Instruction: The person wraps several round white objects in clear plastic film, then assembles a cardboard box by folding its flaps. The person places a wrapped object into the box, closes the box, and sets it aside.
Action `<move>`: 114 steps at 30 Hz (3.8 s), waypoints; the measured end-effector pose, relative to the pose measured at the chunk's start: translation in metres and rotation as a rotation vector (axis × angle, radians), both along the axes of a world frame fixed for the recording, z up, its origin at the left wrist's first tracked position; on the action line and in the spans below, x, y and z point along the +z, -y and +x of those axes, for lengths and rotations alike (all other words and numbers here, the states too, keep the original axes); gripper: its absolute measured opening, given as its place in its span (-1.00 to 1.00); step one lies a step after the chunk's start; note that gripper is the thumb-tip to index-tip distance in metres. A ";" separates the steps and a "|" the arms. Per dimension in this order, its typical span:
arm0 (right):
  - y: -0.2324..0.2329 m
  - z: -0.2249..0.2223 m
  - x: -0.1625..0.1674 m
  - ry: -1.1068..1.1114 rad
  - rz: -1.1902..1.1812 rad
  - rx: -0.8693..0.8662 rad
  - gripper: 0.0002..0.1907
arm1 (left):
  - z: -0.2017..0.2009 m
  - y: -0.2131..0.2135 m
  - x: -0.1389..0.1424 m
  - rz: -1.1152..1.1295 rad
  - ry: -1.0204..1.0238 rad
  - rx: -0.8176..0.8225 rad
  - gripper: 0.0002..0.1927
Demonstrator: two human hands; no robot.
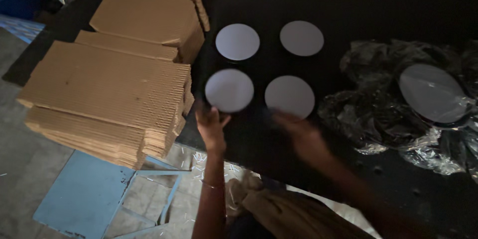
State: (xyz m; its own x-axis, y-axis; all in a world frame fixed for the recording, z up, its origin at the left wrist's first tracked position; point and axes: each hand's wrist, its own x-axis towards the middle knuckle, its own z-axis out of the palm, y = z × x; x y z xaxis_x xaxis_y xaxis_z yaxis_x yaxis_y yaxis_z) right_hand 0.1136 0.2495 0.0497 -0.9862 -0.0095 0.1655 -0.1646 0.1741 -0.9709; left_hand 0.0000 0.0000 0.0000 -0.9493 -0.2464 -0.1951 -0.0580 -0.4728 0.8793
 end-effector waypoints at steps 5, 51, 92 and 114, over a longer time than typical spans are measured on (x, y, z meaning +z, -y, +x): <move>-0.049 0.001 0.024 -0.264 0.727 -0.082 -0.28 | 0.035 -0.055 -0.065 0.852 -0.520 -0.302 -0.48; -0.018 -0.076 -0.023 -0.239 1.050 -0.166 -0.38 | 0.030 -0.108 -0.047 -0.075 0.113 -0.472 -0.40; 0.009 -0.210 0.058 -0.054 0.699 0.014 -0.44 | -0.087 -0.011 0.006 -1.294 0.216 -0.367 -0.37; 0.023 -0.298 -0.021 -0.010 1.054 -0.172 -0.46 | -0.194 -0.051 -0.094 0.032 -0.071 -0.273 -0.54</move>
State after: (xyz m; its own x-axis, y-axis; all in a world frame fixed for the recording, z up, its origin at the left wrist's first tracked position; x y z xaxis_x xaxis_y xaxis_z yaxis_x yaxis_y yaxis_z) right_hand -0.1842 0.2269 0.0291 -0.9865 -0.0134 0.1632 -0.0651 0.9466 -0.3158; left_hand -0.1938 0.0511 -0.0937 -0.9913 0.0256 -0.1293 -0.1258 -0.4753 0.8708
